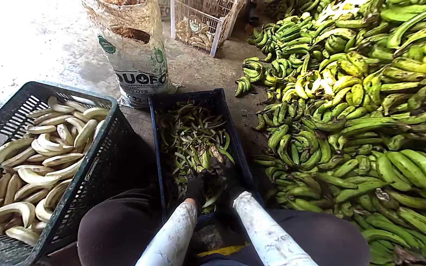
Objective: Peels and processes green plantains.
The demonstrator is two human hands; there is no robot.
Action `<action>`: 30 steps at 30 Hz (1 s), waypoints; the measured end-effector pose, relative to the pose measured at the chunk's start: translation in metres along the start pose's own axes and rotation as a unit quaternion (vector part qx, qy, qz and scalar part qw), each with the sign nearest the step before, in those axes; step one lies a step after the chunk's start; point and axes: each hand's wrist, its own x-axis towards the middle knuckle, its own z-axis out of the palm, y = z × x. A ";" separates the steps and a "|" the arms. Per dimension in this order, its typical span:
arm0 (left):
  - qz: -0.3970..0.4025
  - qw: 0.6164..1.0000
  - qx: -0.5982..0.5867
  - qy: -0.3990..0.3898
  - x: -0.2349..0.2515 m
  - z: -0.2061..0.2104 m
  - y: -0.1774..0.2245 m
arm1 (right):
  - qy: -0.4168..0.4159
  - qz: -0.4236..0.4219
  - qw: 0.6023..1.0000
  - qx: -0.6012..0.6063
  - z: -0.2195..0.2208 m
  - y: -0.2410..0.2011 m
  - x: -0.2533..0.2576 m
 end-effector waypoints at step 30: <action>0.422 0.720 0.532 -0.142 -0.138 -0.019 0.157 | -0.212 -0.147 0.920 -0.295 -0.106 -0.158 -0.089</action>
